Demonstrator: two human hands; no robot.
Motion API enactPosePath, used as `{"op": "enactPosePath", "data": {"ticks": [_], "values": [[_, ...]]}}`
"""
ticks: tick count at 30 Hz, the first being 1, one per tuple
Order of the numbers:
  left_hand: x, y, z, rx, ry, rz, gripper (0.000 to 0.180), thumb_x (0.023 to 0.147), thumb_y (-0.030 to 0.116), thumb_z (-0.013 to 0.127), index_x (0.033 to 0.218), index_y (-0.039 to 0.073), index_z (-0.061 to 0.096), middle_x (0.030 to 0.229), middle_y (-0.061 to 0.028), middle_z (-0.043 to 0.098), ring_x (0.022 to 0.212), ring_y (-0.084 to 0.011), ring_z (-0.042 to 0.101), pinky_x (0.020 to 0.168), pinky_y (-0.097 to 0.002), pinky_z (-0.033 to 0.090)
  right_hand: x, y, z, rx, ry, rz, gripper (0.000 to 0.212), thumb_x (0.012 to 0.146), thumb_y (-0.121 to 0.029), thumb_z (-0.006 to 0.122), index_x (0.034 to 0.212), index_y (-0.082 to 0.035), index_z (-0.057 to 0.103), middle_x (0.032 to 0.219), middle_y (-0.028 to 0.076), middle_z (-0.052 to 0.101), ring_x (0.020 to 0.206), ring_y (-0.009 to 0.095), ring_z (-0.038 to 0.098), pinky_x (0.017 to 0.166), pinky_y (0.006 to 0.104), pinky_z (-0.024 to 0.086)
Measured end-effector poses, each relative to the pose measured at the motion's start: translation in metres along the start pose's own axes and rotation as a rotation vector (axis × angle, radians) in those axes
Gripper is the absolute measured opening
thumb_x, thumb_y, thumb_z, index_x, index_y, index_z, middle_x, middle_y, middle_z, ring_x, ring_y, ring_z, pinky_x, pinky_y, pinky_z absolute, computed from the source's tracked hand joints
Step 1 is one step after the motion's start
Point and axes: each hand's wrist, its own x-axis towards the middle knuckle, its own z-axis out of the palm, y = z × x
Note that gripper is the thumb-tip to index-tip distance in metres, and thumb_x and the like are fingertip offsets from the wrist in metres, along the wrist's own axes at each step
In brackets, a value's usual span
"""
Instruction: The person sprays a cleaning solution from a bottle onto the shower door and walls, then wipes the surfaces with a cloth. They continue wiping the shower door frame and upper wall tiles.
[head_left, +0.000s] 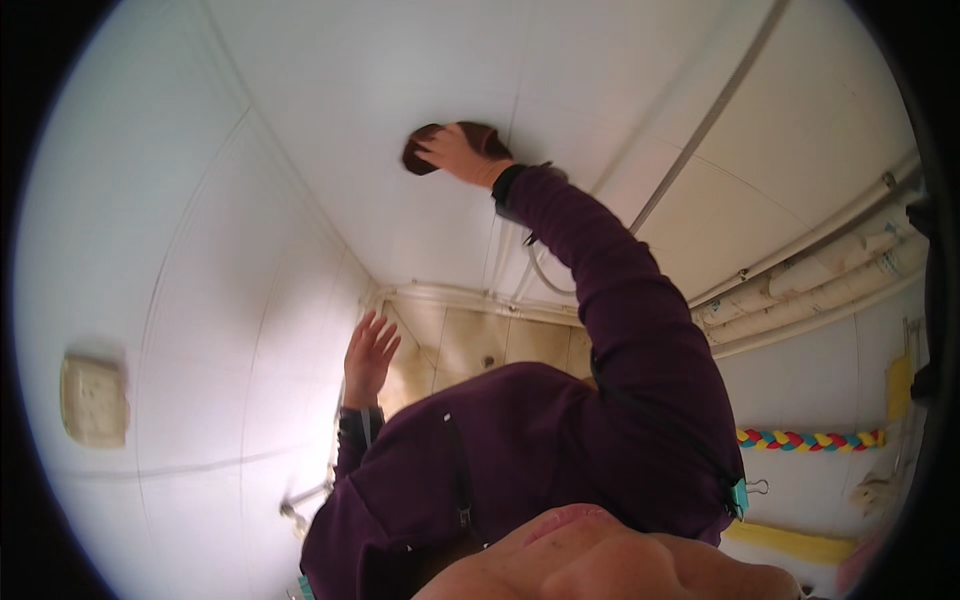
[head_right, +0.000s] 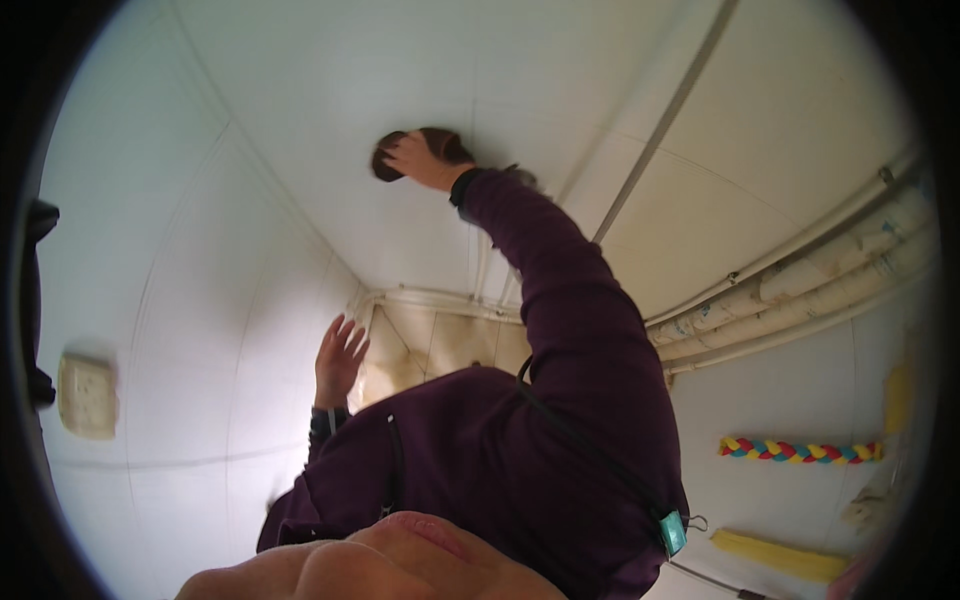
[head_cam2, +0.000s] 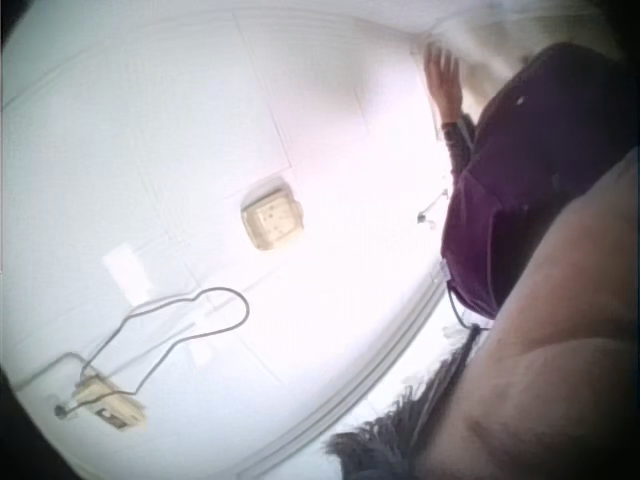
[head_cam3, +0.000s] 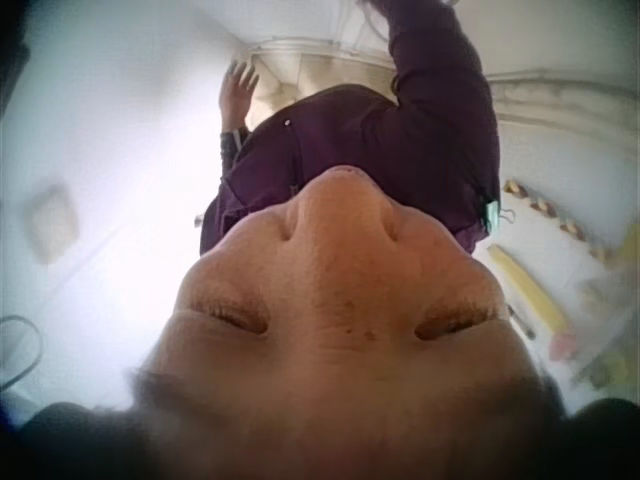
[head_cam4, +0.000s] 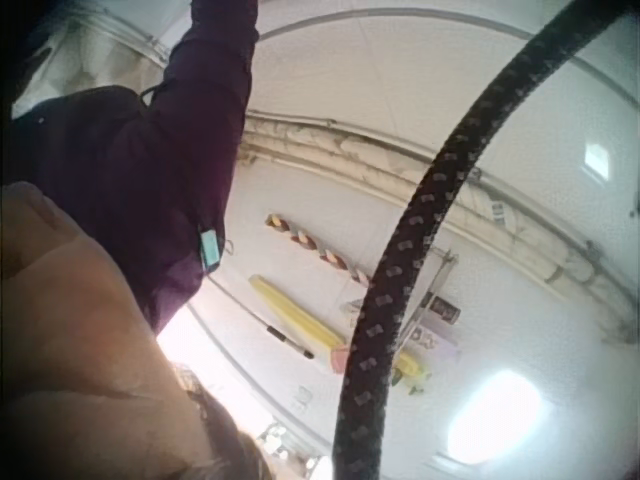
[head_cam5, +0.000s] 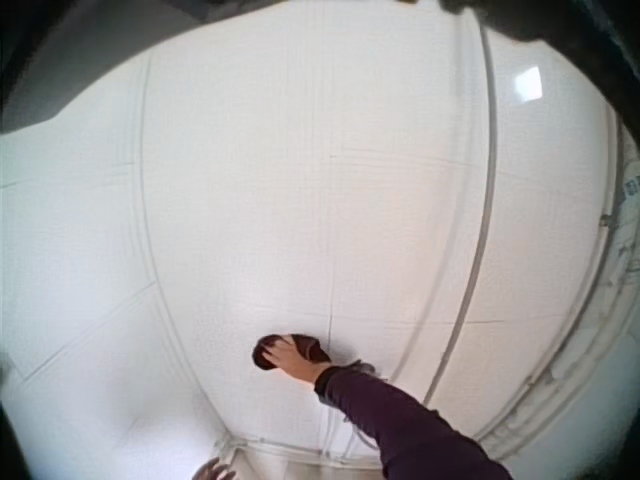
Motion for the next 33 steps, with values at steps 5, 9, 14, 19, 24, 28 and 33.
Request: {"op": "enactPosePath", "data": {"ticks": [5,9,14,19,24,28,33], "values": [[-0.041,0.007,-0.026,-0.145,0.162,0.059,0.042,0.093,0.021,0.046,0.133,0.008,0.037,0.123,-0.0098,0.051,0.112,-0.0262,0.05,0.096,-0.0418,0.041,0.015,0.062,-0.089,0.074,0.54,0.076,0.023,0.078,-0.011,0.051,0.099,-0.012,0.061,0.099,0.003,0.061,0.092,0.021,0.057,0.078,0.033,0.045],[-0.063,0.006,-0.044,-0.145,0.258,0.105,0.041,0.094,0.019,0.044,0.133,0.008,0.036,0.121,-0.0089,0.052,0.113,-0.0243,0.05,0.096,-0.0392,0.041,0.044,0.124,-0.156,-0.284,0.813,0.389,0.044,0.077,0.0,0.053,0.12,-0.003,0.051,0.128,0.015,0.044,0.114,0.034,0.043,0.091,0.0438,0.038],[-0.069,-0.021,-0.052,-0.2,0.305,0.093,0.043,0.094,0.022,0.044,0.133,0.007,0.036,0.123,-0.0104,0.05,0.113,-0.0247,0.05,0.096,-0.0392,0.041,0.098,0.074,-0.078,-0.191,0.586,0.244,0.045,0.078,-0.003,0.052,0.123,-0.002,0.048,0.132,0.015,0.04,0.119,0.032,0.039,0.091,0.0452,0.036],[-0.096,-0.056,-0.065,-0.255,0.396,0.006,0.045,0.094,0.024,0.044,0.134,0.007,0.034,0.128,-0.0119,0.045,0.116,-0.0269,0.046,0.097,-0.0401,0.038,0.134,-0.006,0.038,0.067,0.376,0.038,0.043,0.079,-0.004,0.05,0.122,-0.001,0.049,0.132,0.014,0.041,0.117,0.031,0.04,0.092,0.0458,0.035],[-0.142,-0.089,-0.088,-0.284,0.692,-0.061,0.048,0.092,0.024,0.048,0.135,0.008,0.033,0.126,-0.0099,0.045,0.114,-0.0254,0.046,0.096,-0.0389,0.039,0.123,-0.1,0.165,0.154,0.397,-0.121,0.036,0.075,-0.009,0.052,0.11,0.001,0.057,0.125,0.011,0.048,0.113,0.028,0.042,0.089,0.043,0.035],[-0.182,-0.119,-0.096,-0.344,0.795,-0.073,0.048,0.091,0.023,0.05,0.134,0.011,0.034,0.126,-0.0081,0.045,0.112,-0.0237,0.047,0.093,-0.0385,0.04,0.031,-0.169,0.261,0.024,0.044,-0.209,0.04,0.077,-0.014,0.047,0.114,-0.001,0.056,0.132,0.011,0.041,0.119,0.029,0.035,0.097,0.0444,0.031],[-0.217,-0.139,-0.105,-0.371,0.848,-0.08,0.046,0.091,0.024,0.05,0.133,0.011,0.035,0.122,-0.0056,0.047,0.109,-0.0223,0.048,0.092,-0.0384,0.04,-0.099,-0.217,0.285,0.198,-0.35,-0.216,0.027,0.077,-0.015,0.047,0.099,-0.007,0.061,0.108,0.009,0.051,0.102,0.027,0.043,0.095,0.044,0.034]]}}
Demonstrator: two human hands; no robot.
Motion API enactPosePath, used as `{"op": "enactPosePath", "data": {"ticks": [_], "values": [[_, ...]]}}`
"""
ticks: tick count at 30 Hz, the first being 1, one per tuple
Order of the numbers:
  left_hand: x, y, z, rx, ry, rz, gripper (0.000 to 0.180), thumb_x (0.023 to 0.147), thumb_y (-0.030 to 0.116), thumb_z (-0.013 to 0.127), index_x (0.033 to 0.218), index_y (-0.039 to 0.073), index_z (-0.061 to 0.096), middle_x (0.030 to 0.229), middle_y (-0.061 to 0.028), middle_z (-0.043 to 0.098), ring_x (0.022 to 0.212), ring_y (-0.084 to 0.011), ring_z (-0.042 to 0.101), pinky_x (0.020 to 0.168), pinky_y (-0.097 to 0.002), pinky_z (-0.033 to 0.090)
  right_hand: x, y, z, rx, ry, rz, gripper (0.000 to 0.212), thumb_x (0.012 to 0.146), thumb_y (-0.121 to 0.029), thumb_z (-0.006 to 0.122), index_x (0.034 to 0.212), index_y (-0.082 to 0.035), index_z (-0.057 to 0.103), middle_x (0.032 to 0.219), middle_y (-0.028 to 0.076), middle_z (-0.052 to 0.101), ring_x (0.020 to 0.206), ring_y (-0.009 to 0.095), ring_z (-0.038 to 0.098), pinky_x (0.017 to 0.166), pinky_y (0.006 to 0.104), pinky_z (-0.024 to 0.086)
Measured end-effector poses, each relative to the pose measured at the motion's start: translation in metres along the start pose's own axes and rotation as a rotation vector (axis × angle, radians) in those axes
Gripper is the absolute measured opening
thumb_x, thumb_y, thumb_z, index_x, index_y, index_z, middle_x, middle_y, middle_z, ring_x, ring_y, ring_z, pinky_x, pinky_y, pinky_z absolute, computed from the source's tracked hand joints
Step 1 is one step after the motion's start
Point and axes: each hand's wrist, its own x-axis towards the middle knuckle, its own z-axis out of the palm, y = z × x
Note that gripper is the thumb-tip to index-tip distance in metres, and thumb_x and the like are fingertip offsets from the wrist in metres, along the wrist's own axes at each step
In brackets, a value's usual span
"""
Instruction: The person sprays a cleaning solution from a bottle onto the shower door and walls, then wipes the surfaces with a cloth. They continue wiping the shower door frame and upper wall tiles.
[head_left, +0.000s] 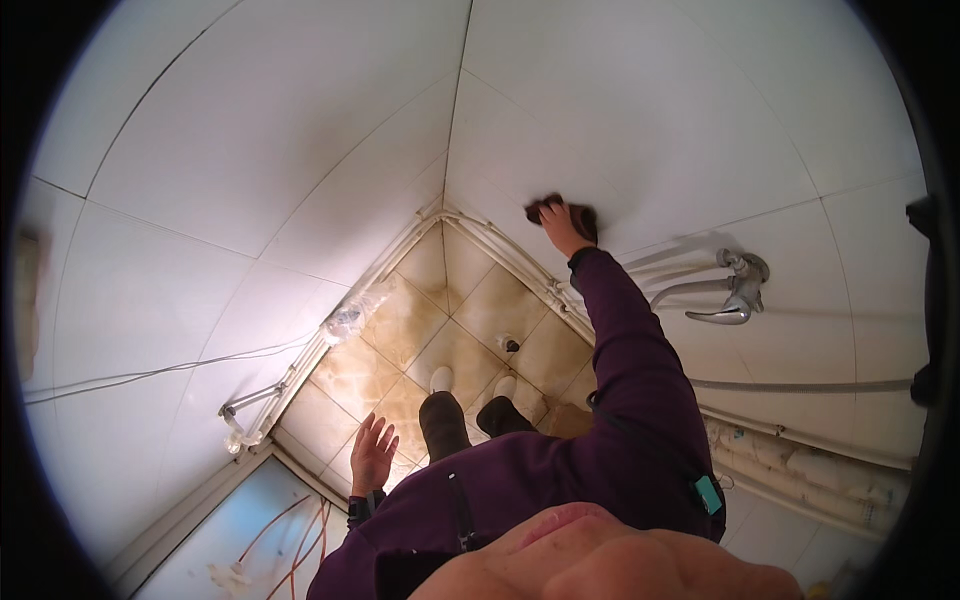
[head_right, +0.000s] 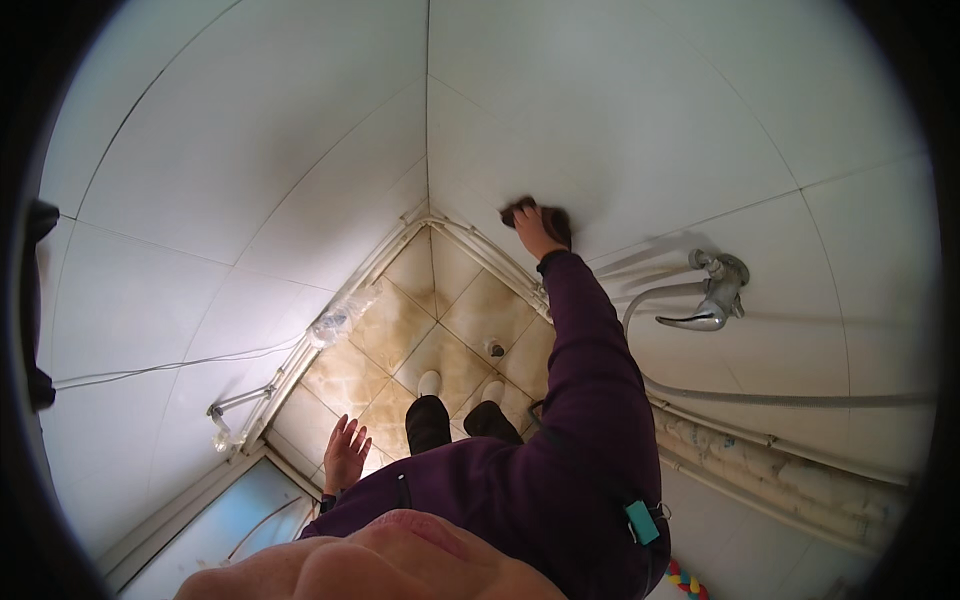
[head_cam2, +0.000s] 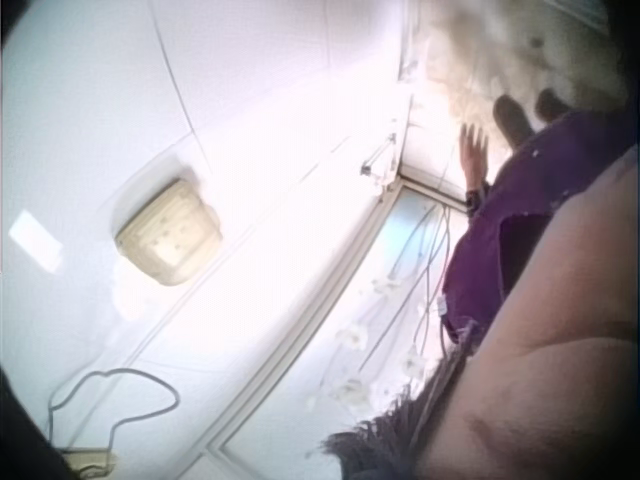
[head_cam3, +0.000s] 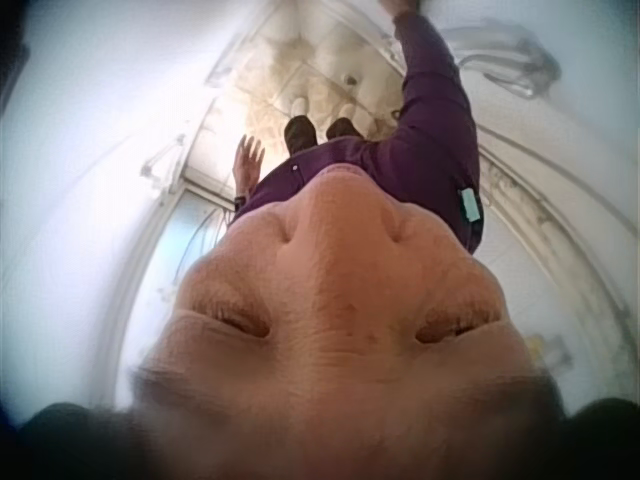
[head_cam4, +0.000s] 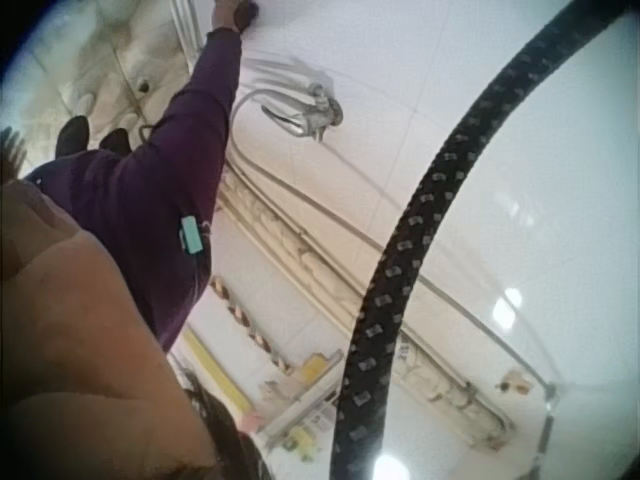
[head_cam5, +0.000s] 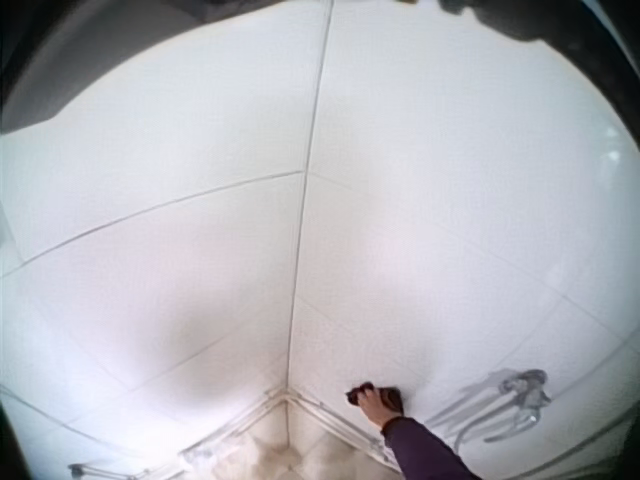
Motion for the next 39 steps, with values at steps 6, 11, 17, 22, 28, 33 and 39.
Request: {"op": "enactPosePath", "data": {"ticks": [6,11,17,22,28,33,39], "values": [[0.001,0.018,0.013,-0.026,-0.09,0.003,0.048,0.093,0.023,0.046,0.136,0.01,0.032,0.129,-0.0072,0.043,0.115,-0.025,0.045,0.096,-0.0391,0.037,-0.017,0.031,-0.144,0.268,0.043,0.225,0.008,0.079,-0.016,0.053,0.078,-0.01,0.059,0.08,0.006,0.055,0.08,0.026,0.054,0.066,0.039,0.043],[0.018,0.035,0.054,-0.009,-0.275,0.054,0.048,0.093,0.021,0.046,0.136,0.008,0.03,0.129,-0.0102,0.043,0.117,-0.0264,0.044,0.099,-0.041,0.036,-0.034,0.147,-0.336,-0.145,0.855,0.381,0.025,0.076,-0.008,0.054,0.099,-0.007,0.064,0.104,0.007,0.061,0.09,0.025,0.057,0.075,0.0358,0.046],[0.025,0.029,0.074,0.021,-0.296,-0.017,0.048,0.092,0.021,0.048,0.135,0.007,0.031,0.128,-0.0108,0.043,0.116,-0.0263,0.046,0.098,-0.0396,0.038,-0.026,0.142,-0.298,-0.383,0.819,0.676,0.035,0.075,-0.006,0.053,0.108,-0.012,0.061,0.116,0.006,0.054,0.097,0.028,0.052,0.079,0.0389,0.044],[0.019,0.01,0.048,0.099,-0.237,-0.06,0.051,0.092,0.024,0.049,0.136,0.007,0.03,0.131,-0.0118,0.041,0.118,-0.0278,0.043,0.099,-0.0407,0.036,-0.051,0.045,-0.095,0.102,0.506,0.316,0.032,0.08,-0.011,0.055,0.111,-0.011,0.057,0.119,0.002,0.053,0.097,0.025,0.049,0.081,0.039,0.041],[-0.004,0.016,0.017,0.149,-0.137,-0.043,0.052,0.092,0.024,0.048,0.138,0.012,0.029,0.134,-0.0074,0.038,0.121,-0.0251,0.04,0.1,-0.0408,0.034,-0.082,-0.001,-0.054,0.172,0.122,0.337,0.014,0.076,-0.012,0.054,0.086,-0.008,0.063,0.098,0.003,0.057,0.092,0.024,0.051,0.081,0.037,0.042],[0.002,0.034,0.048,0.078,-0.248,0.022,0.053,0.092,0.023,0.049,0.138,0.009,0.027,0.137,-0.0116,0.034,0.124,-0.0293,0.036,0.103,-0.0435,0.03,-0.065,0.081,-0.244,0.135,0.596,0.318,0.019,0.069,-0.008,0.057,0.086,-0.007,0.065,0.096,0.005,0.061,0.088,0.025,0.055,0.075,0.036,0.046],[0.014,0.057,0.075,0.071,-0.41,0.052,0.049,0.093,0.024,0.046,0.137,0.01,0.031,0.133,-0.0102,0.039,0.12,-0.0266,0.042,0.102,-0.0414,0.034,-0.13,0.191,-0.419,-0.534,0.908,0.551,0.036,0.064,0.001,0.056,0.095,-0.014,0.065,0.096,0.001,0.059,0.087,0.024,0.055,0.074,0.0363,0.045]]}}
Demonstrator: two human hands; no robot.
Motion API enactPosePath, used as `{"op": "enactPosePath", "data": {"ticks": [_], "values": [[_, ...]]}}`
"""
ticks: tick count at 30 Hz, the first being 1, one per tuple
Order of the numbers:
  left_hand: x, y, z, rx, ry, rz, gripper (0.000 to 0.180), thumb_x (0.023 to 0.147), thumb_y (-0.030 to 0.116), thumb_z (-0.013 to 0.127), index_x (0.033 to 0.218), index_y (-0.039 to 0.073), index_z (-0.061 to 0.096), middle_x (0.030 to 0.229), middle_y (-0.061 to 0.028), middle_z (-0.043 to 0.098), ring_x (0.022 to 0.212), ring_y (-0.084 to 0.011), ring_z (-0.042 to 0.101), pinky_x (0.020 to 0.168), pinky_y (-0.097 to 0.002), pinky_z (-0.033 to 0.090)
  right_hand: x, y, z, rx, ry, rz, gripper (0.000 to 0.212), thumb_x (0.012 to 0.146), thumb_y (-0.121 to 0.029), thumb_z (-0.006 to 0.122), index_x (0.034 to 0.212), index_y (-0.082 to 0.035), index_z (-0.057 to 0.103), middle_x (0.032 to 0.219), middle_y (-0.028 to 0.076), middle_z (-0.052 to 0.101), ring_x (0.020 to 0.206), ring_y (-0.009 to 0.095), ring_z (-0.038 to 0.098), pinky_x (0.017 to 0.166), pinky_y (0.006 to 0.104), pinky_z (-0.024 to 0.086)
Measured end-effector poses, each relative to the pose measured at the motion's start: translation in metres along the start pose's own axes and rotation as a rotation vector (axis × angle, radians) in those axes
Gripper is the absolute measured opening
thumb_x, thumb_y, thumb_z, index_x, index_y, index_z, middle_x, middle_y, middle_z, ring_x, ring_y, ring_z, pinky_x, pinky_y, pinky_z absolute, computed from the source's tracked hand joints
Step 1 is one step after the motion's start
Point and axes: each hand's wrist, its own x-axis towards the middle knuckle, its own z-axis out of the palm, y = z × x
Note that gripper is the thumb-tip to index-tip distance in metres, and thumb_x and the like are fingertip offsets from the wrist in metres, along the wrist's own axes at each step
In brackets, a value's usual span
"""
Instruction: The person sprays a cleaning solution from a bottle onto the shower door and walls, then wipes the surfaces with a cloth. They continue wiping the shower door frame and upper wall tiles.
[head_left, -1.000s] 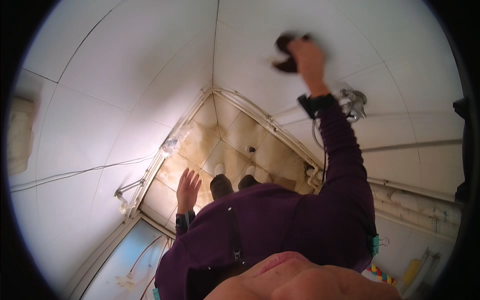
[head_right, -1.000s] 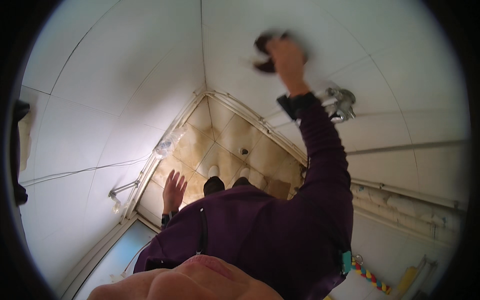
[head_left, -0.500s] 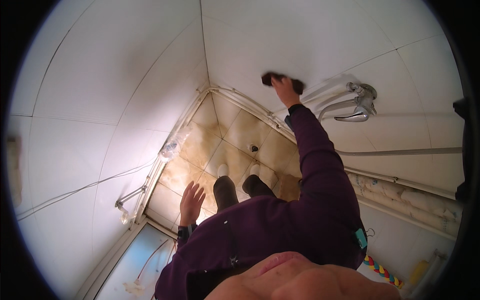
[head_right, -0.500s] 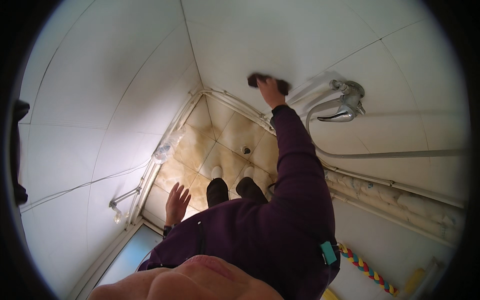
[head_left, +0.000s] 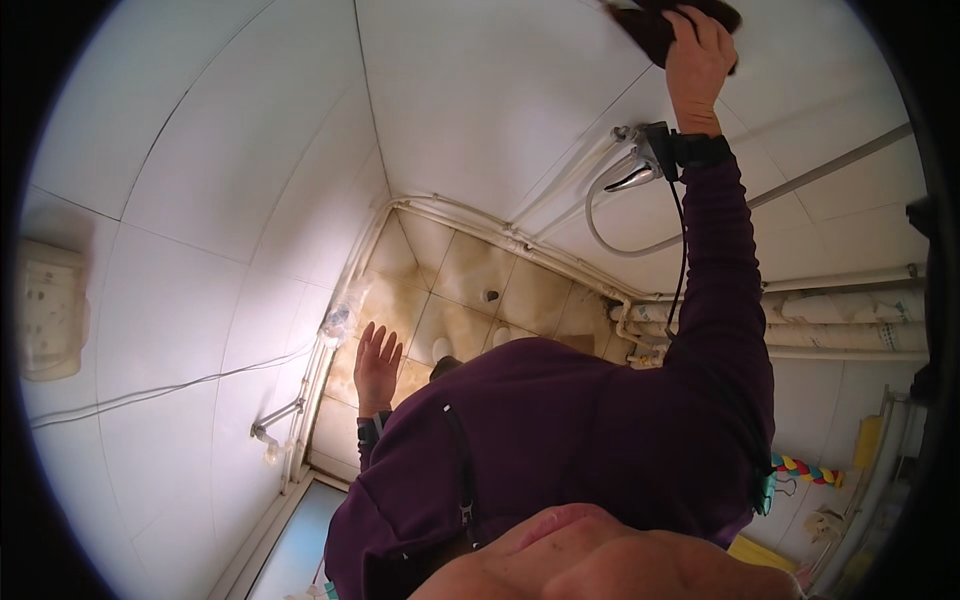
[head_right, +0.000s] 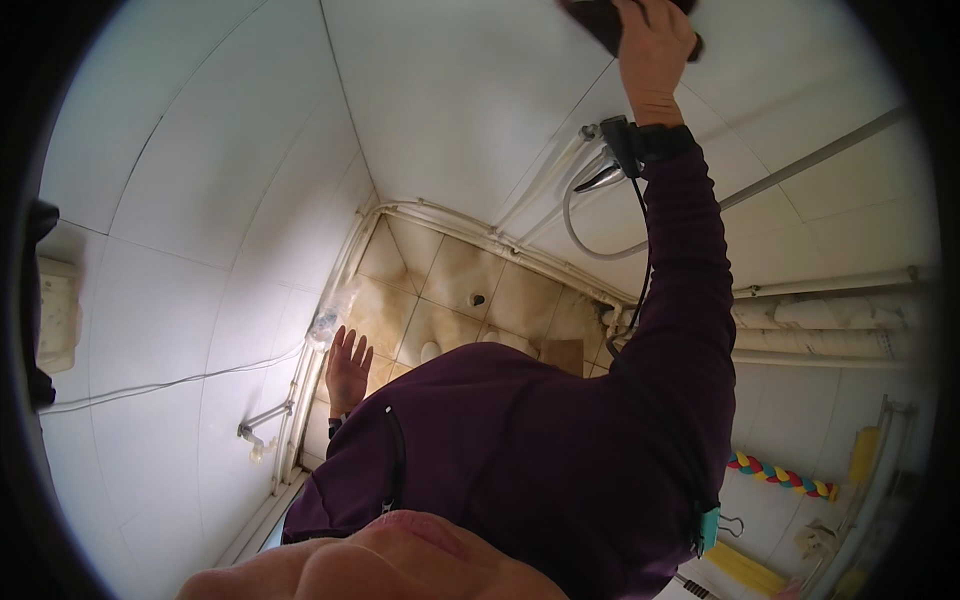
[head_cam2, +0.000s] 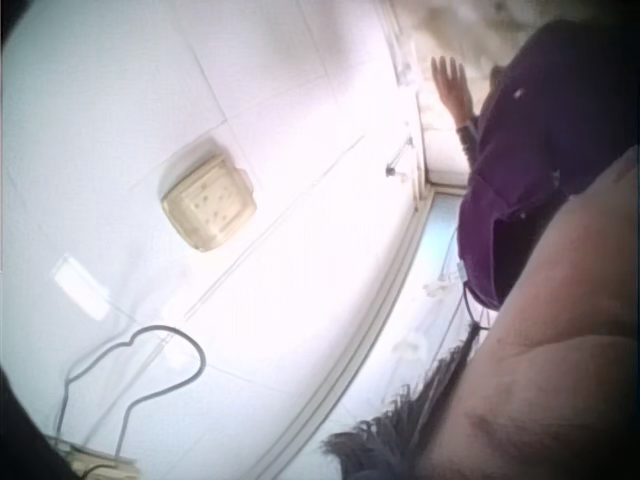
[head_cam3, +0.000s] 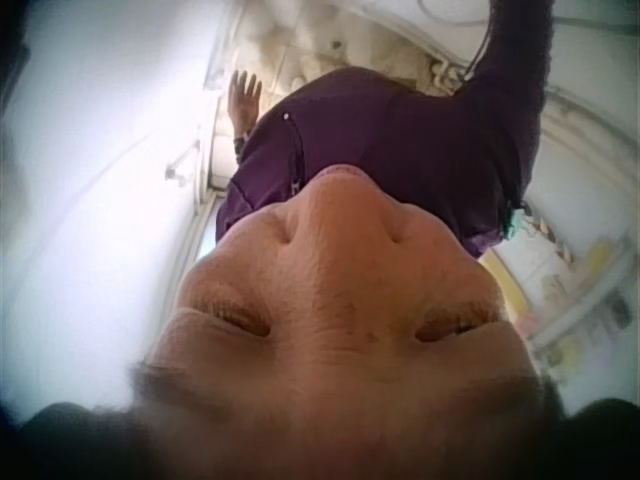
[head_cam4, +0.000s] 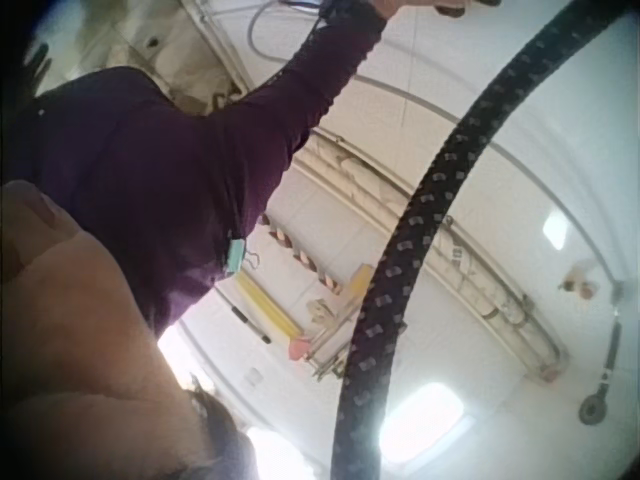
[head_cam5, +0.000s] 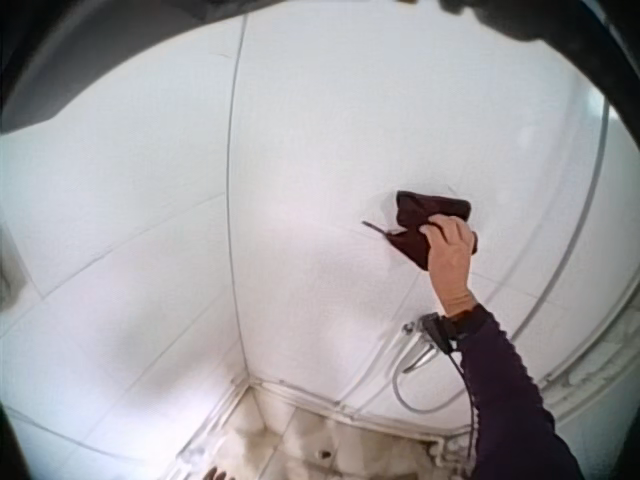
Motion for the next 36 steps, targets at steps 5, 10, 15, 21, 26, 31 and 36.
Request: {"op": "enactPosePath", "data": {"ticks": [5,10,15,21,26,31,36], "values": [[0.005,-0.001,-0.001,0.003,0.034,-0.061,0.05,0.093,0.026,0.045,0.138,0.01,0.029,0.135,-0.0098,0.036,0.122,-0.0271,0.039,0.103,-0.0417,0.031,-0.114,-0.071,0.048,-0.075,-0.298,0.342,0.013,0.078,-0.015,0.055,0.091,-0.013,0.057,0.105,0.013,0.05,0.096,0.037,0.046,0.075,0.0493,0.037],[-0.001,-0.007,-0.002,0.065,0.054,-0.1,0.052,0.092,0.024,0.048,0.138,0.01,0.028,0.137,-0.0139,0.033,0.124,-0.0288,0.037,0.102,-0.0422,0.032,-0.226,-0.195,0.076,0.287,-0.609,0.169,0.007,0.069,-0.015,0.056,0.075,-0.013,0.058,0.084,0.006,0.05,0.082,0.027,0.049,0.067,0.041,0.042],[-0.015,0.006,-0.007,0.078,0.114,-0.116,0.05,0.093,0.022,0.046,0.138,0.009,0.028,0.138,-0.0136,0.032,0.125,-0.0294,0.035,0.102,-0.0416,0.032,-0.241,-0.226,0.045,0.656,-1.262,0.236,0.012,0.083,-0.013,0.053,0.086,-0.01,0.064,0.089,0.011,0.056,0.086,0.031,0.054,0.074,0.0434,0.047],[-0.009,0.023,0.013,0.124,0.014,-0.096,0.046,0.094,0.022,0.044,0.136,0.008,0.031,0.133,-0.0134,0.039,0.12,-0.028,0.042,0.099,-0.0397,0.036,-0.175,-0.226,0.017,1.129,-1.292,0.305,0.028,0.071,-0.016,0.055,0.096,-0.007,0.063,0.093,0.018,0.062,0.088,0.036,0.058,0.078,0.0413,0.047],[0.024,0.019,0.067,0.244,-0.281,-0.074,0.049,0.092,0.018,0.049,0.136,0.01,0.031,0.135,-0.0124,0.036,0.117,-0.0257,0.045,0.095,-0.0386,0.041,-0.147,-0.292,-0.037,1.433,-1.343,0.43,0.032,0.069,-0.022,0.057,0.095,-0.004,0.061,0.092,0.019,0.063,0.087,0.037,0.058,0.077,0.0408,0.047],[0.028,0.001,0.096,0.417,-0.141,0.114,0.048,0.088,0.017,0.057,0.131,0.01,0.038,0.126,-0.0092,0.042,0.112,-0.0213,0.047,0.089,-0.0341,0.044,-0.127,-0.345,-0.092,1.762,-1.507,0.425,0.041,0.078,-0.036,0.06,0.094,0.002,0.061,0.087,0.019,0.064,0.081,0.027,0.062,0.073,0.0356,0.048],[-0.01,0.001,0.083,0.569,0.152,0.26,0.037,0.09,0.025,0.053,0.123,0.01,0.046,0.113,-0.0066,0.053,0.101,-0.017,0.053,0.078,-0.033,0.05,-0.108,-0.342,-0.12,2.528,-1.895,0.511,0.045,0.087,-0.016,0.054,0.126,0.002,0.042,0.112,0.009,0.057,0.096,0.015,0.055,0.08,0.0271,0.045]]}}
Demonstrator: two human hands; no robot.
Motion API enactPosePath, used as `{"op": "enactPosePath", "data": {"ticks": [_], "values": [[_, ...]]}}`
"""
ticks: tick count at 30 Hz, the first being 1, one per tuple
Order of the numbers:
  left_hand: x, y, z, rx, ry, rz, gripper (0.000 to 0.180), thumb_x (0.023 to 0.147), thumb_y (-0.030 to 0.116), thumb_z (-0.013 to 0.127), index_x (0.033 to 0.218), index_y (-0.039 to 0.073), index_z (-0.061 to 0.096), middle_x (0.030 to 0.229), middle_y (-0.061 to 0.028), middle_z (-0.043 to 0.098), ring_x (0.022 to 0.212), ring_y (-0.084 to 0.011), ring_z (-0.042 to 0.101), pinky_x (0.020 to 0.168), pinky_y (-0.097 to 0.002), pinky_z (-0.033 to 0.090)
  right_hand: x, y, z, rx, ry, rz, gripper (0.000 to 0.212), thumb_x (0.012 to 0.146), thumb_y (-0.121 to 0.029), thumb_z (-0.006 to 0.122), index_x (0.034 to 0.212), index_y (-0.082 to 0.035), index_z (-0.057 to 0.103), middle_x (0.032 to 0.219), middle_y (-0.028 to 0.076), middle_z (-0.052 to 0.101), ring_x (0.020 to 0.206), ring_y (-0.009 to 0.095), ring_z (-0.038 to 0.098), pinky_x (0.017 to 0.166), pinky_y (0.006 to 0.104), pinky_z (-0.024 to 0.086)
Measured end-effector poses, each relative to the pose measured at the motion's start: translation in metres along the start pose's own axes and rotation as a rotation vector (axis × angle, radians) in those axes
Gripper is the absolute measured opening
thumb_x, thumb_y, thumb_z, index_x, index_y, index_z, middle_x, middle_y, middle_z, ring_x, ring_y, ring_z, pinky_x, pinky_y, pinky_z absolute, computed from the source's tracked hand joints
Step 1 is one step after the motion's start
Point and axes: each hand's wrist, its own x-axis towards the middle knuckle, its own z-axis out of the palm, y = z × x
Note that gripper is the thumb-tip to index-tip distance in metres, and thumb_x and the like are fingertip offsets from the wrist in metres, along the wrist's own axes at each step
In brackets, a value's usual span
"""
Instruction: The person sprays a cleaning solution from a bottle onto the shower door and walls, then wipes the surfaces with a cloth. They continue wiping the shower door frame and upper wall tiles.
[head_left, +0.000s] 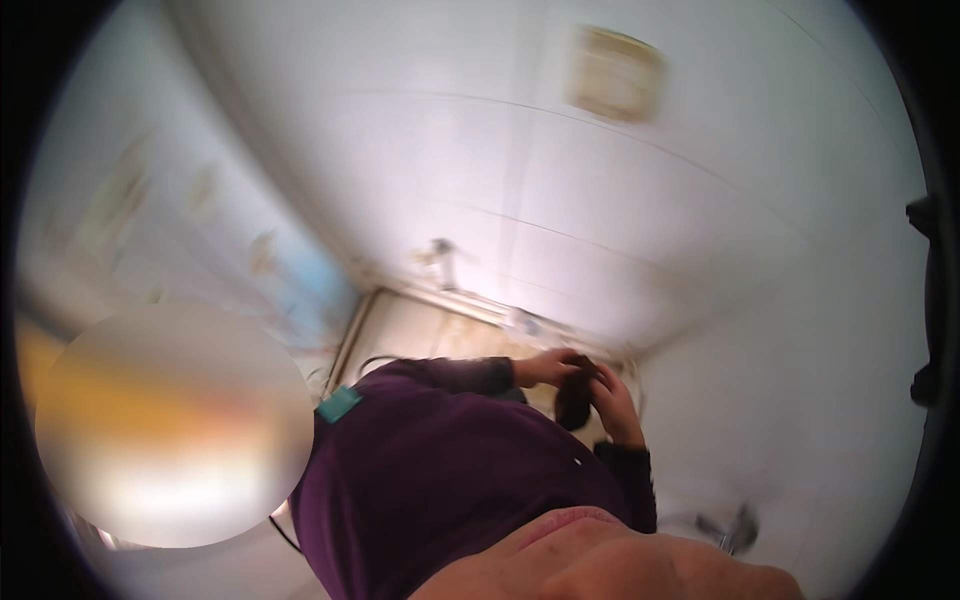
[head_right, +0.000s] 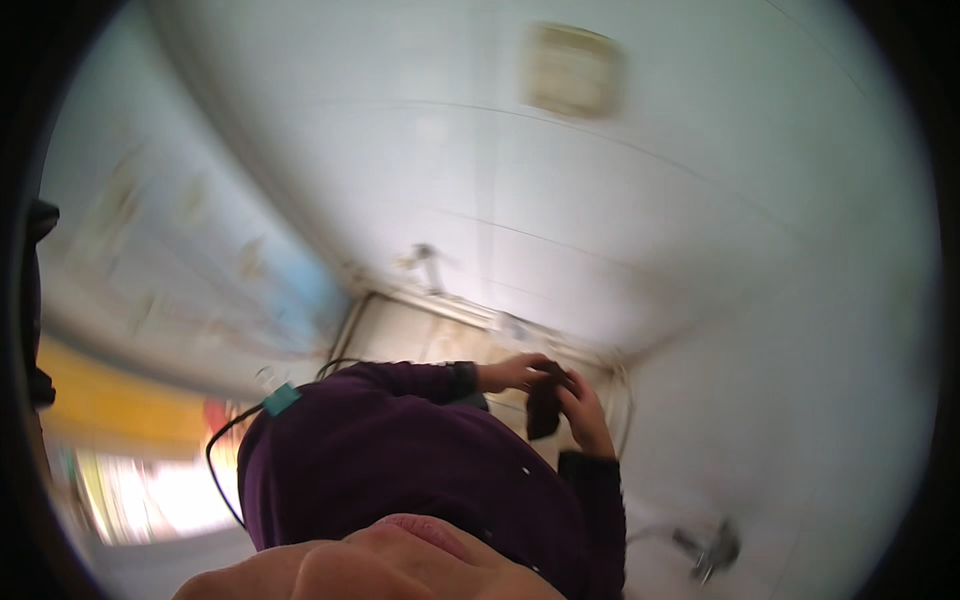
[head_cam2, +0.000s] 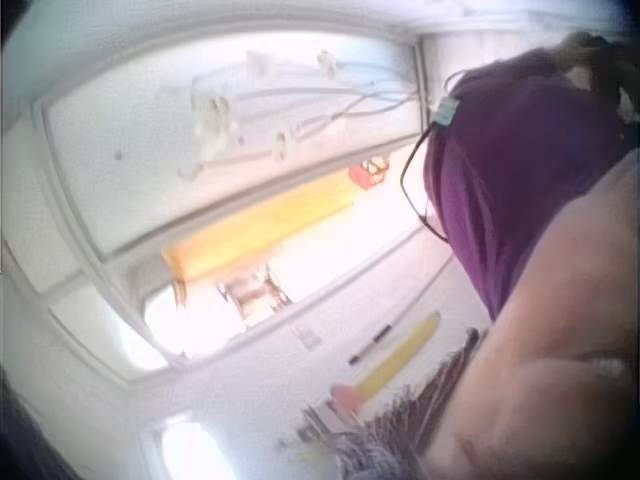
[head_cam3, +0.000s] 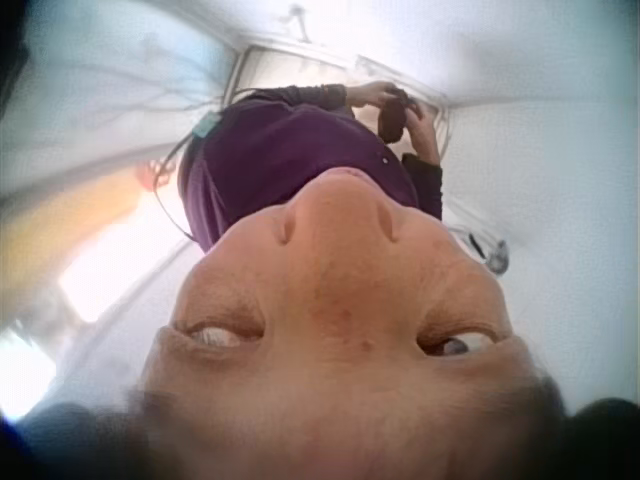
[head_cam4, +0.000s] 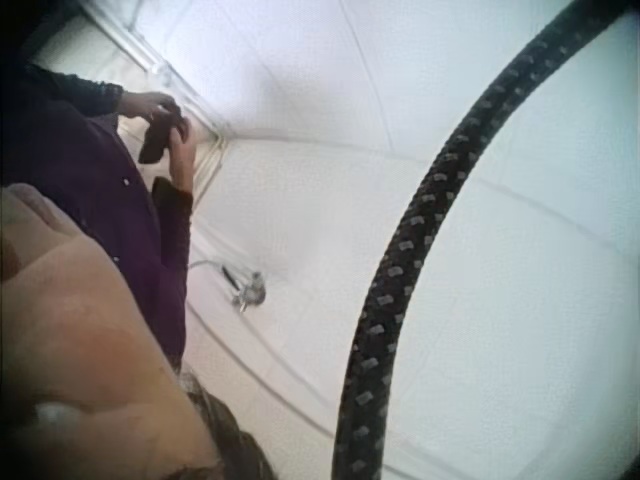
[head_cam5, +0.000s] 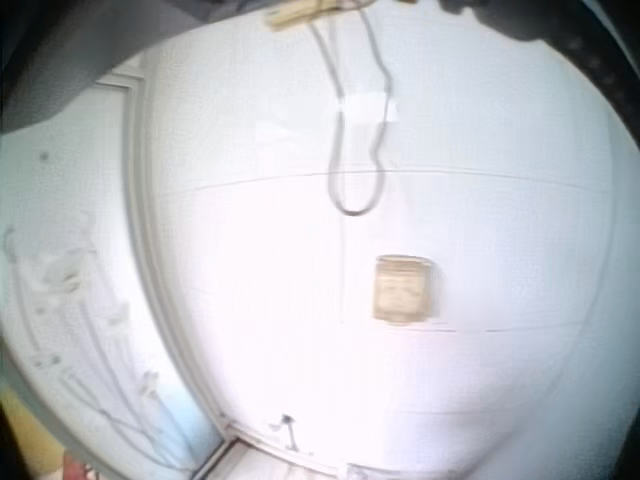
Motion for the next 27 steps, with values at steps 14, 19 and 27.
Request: {"op": "enactPosePath", "data": {"ticks": [14,19,27], "values": [[-0.089,0.026,-0.05,-0.22,0.44,0.179,0.027,0.087,0.027,0.053,0.098,0.005,0.062,0.092,-0.0044,0.062,0.081,-0.0147,0.059,0.07,-0.0306,0.05,0.052,0.014,0.099,-0.548,-0.251,-0.487,0.06,0.07,-0.013,0.072,0.121,0.002,0.043,0.114,0.016,0.049,0.103,0.028,0.051,0.088,0.0355,0.041],[-0.097,0.04,-0.076,-0.259,0.085,0.067,0.041,0.094,0.028,0.042,0.128,0.005,0.04,0.115,-0.01,0.055,0.096,-0.021,0.058,0.083,-0.0337,0.047,0.085,0.03,0.107,-0.362,0.091,-0.363,0.046,0.075,-0.012,0.068,0.116,0.0,0.051,0.104,0.012,0.061,0.096,0.018,0.058,0.084,0.0325,0.046],[-0.103,0.057,-0.189,-0.22,0.197,0.012,0.05,0.093,0.031,0.046,0.137,0.01,0.032,0.127,-0.0091,0.049,0.109,-0.0223,0.053,0.09,-0.0339,0.044,0.025,-0.125,-0.081,-0.992,1.045,-0.598,0.051,0.077,-0.025,0.062,0.118,0.002,0.047,0.099,0.022,0.061,0.094,0.038,0.058,0.082,0.0421,0.047]]}}
